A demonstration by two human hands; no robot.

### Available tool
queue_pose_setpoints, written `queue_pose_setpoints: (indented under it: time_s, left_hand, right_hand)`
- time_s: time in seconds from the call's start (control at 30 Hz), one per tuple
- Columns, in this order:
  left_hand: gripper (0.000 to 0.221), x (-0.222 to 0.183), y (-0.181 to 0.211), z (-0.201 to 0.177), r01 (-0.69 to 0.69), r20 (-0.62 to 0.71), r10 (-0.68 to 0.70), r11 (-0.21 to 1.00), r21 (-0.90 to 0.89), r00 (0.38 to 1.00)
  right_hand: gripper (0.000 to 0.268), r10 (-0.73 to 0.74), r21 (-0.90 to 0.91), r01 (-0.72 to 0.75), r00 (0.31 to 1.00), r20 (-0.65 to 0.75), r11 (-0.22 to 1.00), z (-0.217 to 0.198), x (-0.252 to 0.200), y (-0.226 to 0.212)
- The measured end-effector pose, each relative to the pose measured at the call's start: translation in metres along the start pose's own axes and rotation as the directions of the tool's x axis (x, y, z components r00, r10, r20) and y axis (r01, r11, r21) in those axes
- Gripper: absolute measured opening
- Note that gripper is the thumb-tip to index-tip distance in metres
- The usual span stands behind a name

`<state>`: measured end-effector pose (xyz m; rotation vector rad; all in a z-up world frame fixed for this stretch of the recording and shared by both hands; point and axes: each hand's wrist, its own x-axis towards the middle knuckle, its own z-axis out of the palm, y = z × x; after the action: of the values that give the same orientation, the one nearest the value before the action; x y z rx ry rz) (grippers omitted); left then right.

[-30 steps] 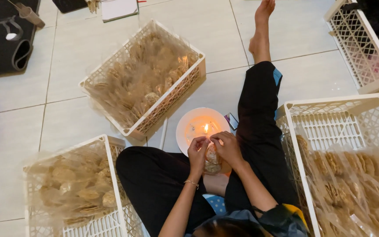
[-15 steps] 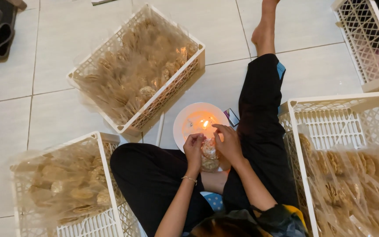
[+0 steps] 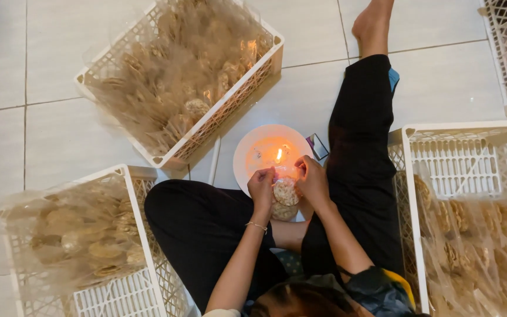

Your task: Sealing plastic bags containing food items by melting the edges over a candle flame.

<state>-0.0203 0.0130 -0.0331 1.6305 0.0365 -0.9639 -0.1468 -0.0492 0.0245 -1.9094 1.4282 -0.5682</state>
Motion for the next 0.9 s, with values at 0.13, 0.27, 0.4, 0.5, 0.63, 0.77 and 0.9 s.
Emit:
queue_pose_setpoints:
  time_s: [0.13,0.27,0.4,0.5,0.63,0.77,0.9]
  left_hand:
    - [0.017,0.006,-0.003,0.003,0.056,-0.001,-0.056,0.998,-0.014,0.998]
    - [0.014,0.005,0.004,0.004,0.067,-0.009,-0.067,0.998,0.008,0.998]
    - [0.014,0.004,0.007,0.004,0.084,-0.011,-0.084,0.996,-0.001,0.996]
    - [0.014,-0.001,0.017,0.006,0.113,-0.027,-0.112,0.994,0.008,0.993]
    - [0.014,0.005,0.010,0.006,0.112,-0.023,-0.111,0.993,0.026,0.994]
    - [0.017,0.012,0.001,0.007,0.114,-0.030,-0.113,0.993,0.036,0.993]
    - [0.017,0.010,0.005,0.009,0.127,-0.030,-0.127,0.992,0.013,0.991]
  right_hand:
    - [0.009,0.077,-0.047,-0.075,0.997,0.032,0.996,0.009,0.006,0.004]
    - [0.006,0.113,-0.130,-0.105,0.992,0.049,0.986,0.015,0.010,0.013]
    - [0.004,0.092,-0.190,-0.080,0.994,0.057,0.979,0.016,0.010,0.012]
    - [0.006,0.112,-0.187,-0.097,0.991,0.075,0.978,0.013,0.012,0.006]
    - [0.007,0.117,-0.197,-0.097,0.989,0.090,0.976,0.013,0.011,0.005]
    - [0.005,0.147,-0.212,-0.128,0.986,0.081,0.969,0.016,0.012,0.008]
    - [0.006,0.143,-0.204,-0.125,0.987,0.077,0.971,0.015,0.012,0.010]
